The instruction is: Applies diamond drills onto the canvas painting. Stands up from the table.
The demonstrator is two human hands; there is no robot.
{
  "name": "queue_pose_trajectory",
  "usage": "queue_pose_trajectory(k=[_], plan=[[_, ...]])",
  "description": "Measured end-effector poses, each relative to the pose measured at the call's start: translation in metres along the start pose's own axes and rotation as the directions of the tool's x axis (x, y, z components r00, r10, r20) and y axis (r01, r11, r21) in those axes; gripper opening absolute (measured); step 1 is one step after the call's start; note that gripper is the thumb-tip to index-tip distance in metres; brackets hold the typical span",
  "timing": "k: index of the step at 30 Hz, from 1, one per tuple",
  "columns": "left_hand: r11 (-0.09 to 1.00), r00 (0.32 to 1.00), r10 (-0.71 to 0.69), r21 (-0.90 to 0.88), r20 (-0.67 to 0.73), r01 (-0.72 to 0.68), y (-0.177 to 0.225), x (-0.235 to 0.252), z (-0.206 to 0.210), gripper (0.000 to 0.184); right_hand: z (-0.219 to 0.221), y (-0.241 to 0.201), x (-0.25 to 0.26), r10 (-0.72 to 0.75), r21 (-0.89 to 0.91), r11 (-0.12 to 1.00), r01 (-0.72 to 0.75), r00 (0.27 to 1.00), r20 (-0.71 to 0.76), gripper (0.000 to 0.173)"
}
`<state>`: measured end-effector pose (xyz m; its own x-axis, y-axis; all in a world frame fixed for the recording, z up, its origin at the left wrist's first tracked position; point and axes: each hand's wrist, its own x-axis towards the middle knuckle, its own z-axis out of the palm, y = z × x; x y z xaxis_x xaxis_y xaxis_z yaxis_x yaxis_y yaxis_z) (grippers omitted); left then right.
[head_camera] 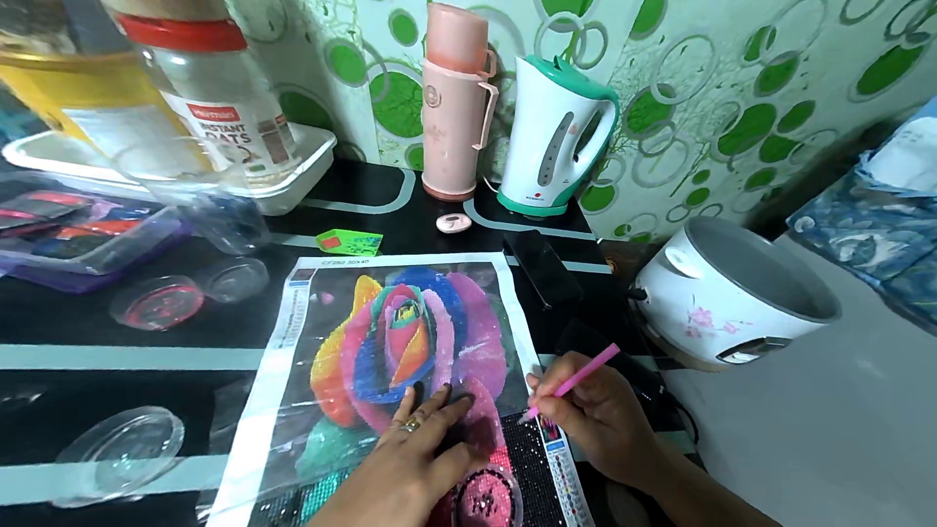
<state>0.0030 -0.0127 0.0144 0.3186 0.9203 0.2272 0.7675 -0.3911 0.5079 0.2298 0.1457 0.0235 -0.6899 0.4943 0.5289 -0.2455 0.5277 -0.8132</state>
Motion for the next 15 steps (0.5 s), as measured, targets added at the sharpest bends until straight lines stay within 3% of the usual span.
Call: queue_pose_trajectory(k=[8, 15], plan=[[0.998, 0.996, 0.037, 0.055, -0.077, -0.033, 0.0, 0.001, 0.004, 0.064, 0.022, -0.013, -0.008, -0.076, -0.082, 0.992, 0.091, 0.982, 0.175, 0.015], [0.998, 0.997, 0.036, 0.051, -0.074, -0.032, 0.0, 0.002, 0.004, 0.062, 0.036, -0.008, -0.01, -0.117, -0.125, 0.981, 0.146, 0.97, 0.214, 0.016]])
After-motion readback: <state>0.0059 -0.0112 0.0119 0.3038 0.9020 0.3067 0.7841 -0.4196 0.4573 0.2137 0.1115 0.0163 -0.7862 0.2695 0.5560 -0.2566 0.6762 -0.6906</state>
